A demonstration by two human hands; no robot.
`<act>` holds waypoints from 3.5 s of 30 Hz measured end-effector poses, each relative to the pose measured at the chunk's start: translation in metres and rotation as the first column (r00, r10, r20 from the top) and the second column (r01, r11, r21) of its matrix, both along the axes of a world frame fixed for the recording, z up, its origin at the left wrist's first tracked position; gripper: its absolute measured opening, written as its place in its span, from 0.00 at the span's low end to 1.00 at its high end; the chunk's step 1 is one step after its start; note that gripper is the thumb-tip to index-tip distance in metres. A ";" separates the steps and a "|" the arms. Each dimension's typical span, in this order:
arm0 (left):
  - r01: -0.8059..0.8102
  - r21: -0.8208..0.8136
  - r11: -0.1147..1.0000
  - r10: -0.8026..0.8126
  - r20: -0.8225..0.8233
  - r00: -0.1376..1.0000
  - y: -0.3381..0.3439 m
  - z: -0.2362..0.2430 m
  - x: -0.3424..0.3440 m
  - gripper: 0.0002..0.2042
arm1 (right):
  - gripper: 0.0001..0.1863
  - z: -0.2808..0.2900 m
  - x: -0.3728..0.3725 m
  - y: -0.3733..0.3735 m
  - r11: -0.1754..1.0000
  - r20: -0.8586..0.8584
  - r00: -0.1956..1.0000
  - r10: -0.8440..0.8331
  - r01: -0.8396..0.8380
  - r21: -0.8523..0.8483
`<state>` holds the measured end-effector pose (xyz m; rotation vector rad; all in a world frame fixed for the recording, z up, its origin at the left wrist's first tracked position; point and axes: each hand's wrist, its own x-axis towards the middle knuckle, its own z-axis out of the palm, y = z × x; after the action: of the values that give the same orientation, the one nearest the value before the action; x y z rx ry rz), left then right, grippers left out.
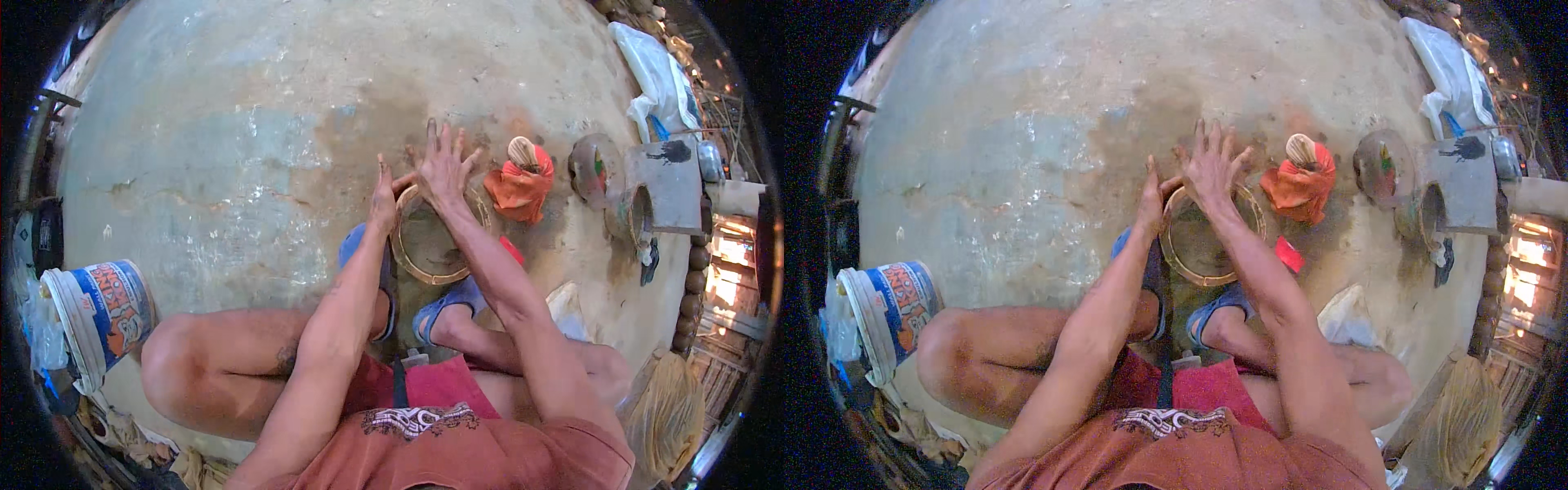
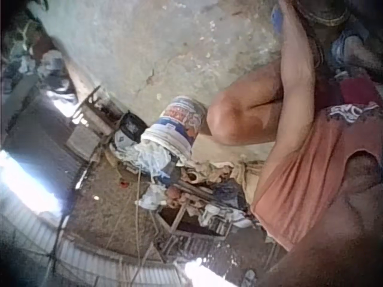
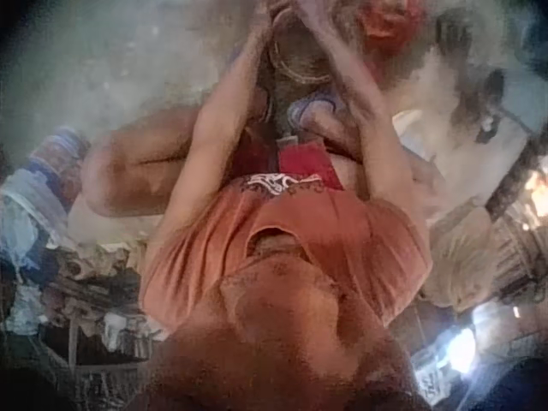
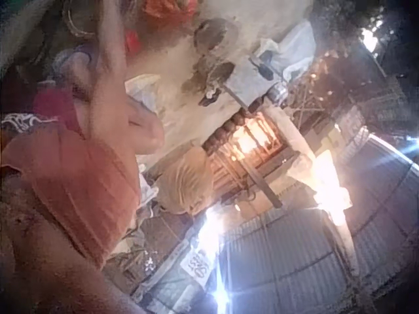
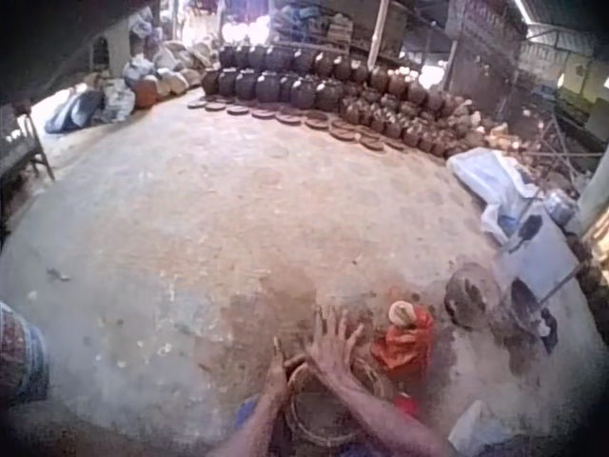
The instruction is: The person shapes clay on a manual wheel by hand, smoothes the edges with a pink tool, and then uses a wire to separate the finished piece from the base before moving it onto a board.
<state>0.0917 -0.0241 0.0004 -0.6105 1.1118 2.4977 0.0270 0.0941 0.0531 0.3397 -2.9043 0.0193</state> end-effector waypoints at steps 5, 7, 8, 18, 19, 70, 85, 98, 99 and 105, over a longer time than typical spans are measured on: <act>-0.075 0.178 0.981 0.076 0.000 0.997 -0.012 -0.016 0.010 0.45 | 0.43 -0.016 0.033 -0.007 0.992 -0.062 0.998 -0.030 0.038 0.120; -0.122 -0.019 0.992 0.121 -0.050 0.991 -0.004 -0.009 0.003 0.43 | 0.43 -0.017 0.028 0.012 0.983 -0.025 0.998 0.064 -0.059 0.176; -0.101 -0.112 0.989 0.097 -0.038 0.995 0.008 0.000 0.005 0.42 | 0.42 -0.018 0.029 0.025 0.988 0.018 1.000 -0.004 0.001 0.157; -0.163 -0.075 0.984 0.164 0.009 0.986 -0.019 -0.035 -0.004 0.46 | 0.37 0.002 0.053 -0.033 0.994 0.076 0.997 -0.021 0.013 0.111; -0.081 -0.017 0.997 0.082 0.039 0.996 -0.020 -0.032 0.000 0.47 | 0.37 0.002 0.053 -0.028 0.991 0.038 0.999 -0.013 0.008 0.130; 0.197 -0.800 0.566 -0.670 -0.307 0.676 0.033 0.015 -0.084 0.23 | 0.22 0.004 0.000 0.091 0.955 -0.264 0.962 -0.064 -0.017 -0.296; 0.267 -0.829 0.491 -0.715 -0.208 0.667 0.033 0.019 -0.083 0.26 | 0.25 0.005 0.046 0.100 0.994 -0.169 0.985 -0.039 0.021 -0.106; 0.304 -0.812 0.498 -0.722 -0.195 0.663 0.036 0.029 -0.085 0.29 | 0.29 0.000 0.072 0.157 0.815 -0.120 0.918 -0.377 0.267 -0.514; 0.287 -0.812 0.508 -0.706 -0.202 0.679 0.036 0.028 -0.083 0.28 | 0.29 -0.006 0.082 0.158 0.818 -0.114 0.919 -0.377 0.272 -0.507; 0.283 -0.809 0.515 -0.710 -0.218 0.670 0.036 0.027 -0.081 0.27 | 0.29 -0.009 0.104 0.133 0.919 -0.025 0.919 -0.394 0.394 0.003</act>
<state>0.0109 0.0116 0.0270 0.3180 2.1564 1.6142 0.1308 0.2269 0.0441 -0.2486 -2.8920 -0.0600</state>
